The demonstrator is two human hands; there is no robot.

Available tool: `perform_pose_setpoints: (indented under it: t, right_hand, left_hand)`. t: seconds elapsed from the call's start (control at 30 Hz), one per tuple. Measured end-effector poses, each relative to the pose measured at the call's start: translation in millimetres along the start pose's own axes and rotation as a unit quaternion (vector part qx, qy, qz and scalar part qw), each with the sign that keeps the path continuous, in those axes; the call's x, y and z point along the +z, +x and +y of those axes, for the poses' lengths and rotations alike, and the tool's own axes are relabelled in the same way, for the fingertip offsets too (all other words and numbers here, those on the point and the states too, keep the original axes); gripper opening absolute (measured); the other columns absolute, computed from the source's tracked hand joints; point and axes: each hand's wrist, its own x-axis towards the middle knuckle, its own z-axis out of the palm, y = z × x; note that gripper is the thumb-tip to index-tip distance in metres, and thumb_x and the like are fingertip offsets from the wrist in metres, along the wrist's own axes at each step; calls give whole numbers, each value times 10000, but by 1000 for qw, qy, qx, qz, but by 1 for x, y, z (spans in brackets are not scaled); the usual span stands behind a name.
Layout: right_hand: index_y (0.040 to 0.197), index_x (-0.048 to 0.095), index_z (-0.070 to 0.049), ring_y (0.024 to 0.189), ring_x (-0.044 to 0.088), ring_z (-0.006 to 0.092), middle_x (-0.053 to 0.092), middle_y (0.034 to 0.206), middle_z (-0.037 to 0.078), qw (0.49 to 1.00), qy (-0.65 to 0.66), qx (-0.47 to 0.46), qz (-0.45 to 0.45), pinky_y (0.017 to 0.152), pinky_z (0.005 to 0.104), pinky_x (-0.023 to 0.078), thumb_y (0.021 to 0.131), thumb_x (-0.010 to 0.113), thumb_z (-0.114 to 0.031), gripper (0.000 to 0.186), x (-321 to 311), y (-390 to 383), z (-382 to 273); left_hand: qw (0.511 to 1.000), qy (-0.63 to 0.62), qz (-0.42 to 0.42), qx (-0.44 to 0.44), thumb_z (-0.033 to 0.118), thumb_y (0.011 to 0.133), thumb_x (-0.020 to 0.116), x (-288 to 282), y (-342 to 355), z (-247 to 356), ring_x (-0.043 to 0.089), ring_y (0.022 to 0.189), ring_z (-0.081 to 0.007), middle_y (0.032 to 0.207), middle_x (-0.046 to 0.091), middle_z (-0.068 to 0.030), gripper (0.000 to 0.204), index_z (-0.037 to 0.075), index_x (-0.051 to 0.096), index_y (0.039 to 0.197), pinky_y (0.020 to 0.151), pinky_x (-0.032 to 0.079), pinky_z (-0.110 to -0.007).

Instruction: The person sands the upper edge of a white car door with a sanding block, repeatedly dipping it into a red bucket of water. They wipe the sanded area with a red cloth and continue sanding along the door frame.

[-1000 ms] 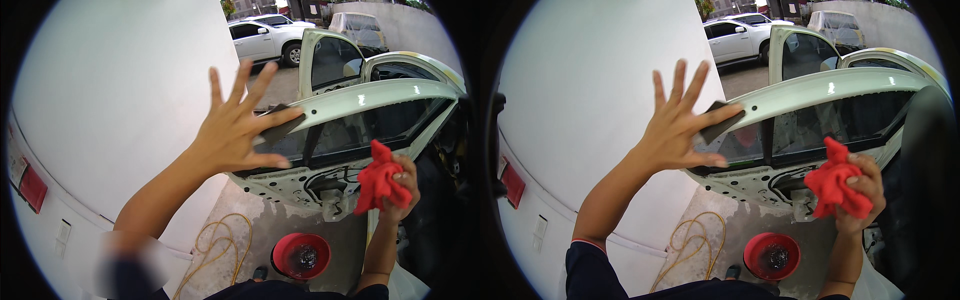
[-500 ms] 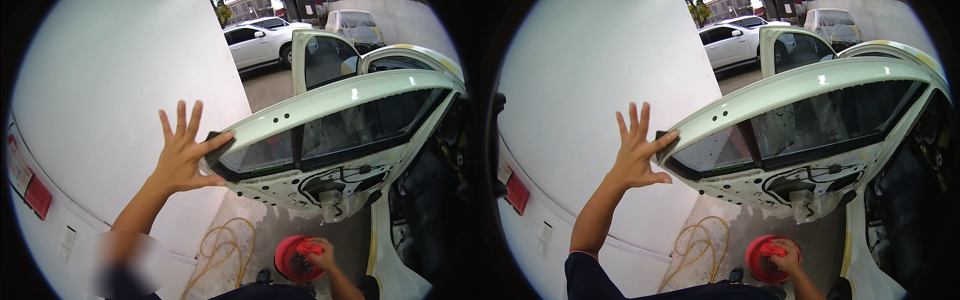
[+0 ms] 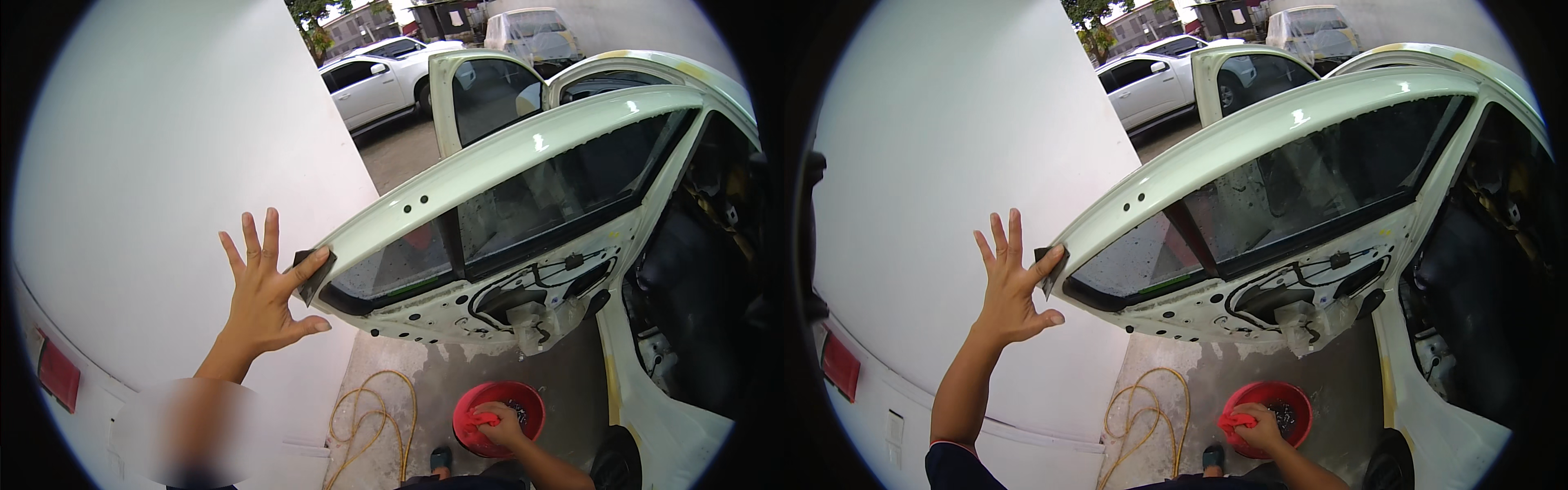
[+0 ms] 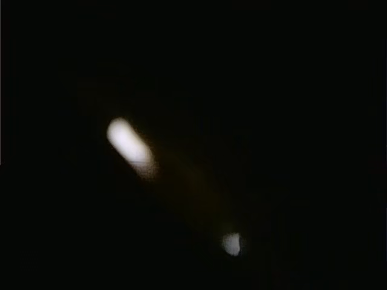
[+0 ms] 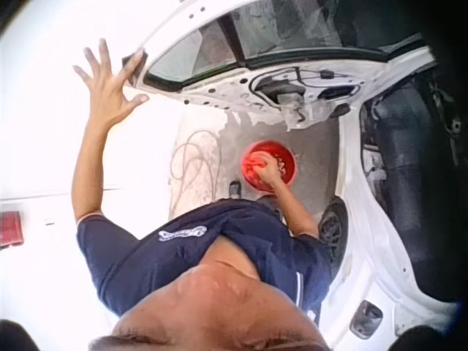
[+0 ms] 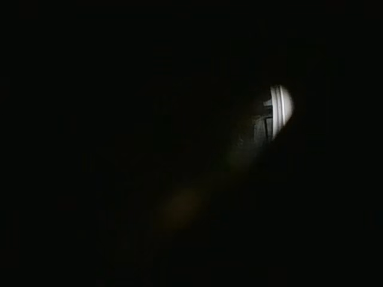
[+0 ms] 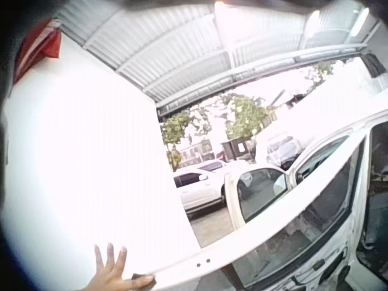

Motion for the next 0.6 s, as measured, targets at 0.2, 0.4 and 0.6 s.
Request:
perform_pose_setpoints:
  t: [0.2,0.4,0.6]
  right_hand:
    - [1011,792,-82,1054,720,280,765,1090,110,999,-4,50,11,977,387,549,702,783,-130,312,-19,-39,23]
    - [991,797,-73,1012,738,273,768,1057,116,999,19,23,25,937,373,575,707,796,-152,295,-47,-33,49]
    - [994,790,-72,1030,736,252,769,1066,104,1000,2,26,4,947,372,576,707,803,-119,291,-75,-19,65]
  left_hand:
    - [997,46,43,53,991,773,345,-4,21,9,-141,1566,-475,1731,4,-201,952,384,588,1464,1109,-208,-746]
    - [974,49,149,164,917,847,371,-45,194,126,30,1586,-438,1714,169,-188,888,323,592,1469,1137,-137,-771]
    - [983,6,119,141,965,801,341,-49,249,179,41,1585,-436,1707,184,-198,952,336,585,1472,1141,-129,-771]
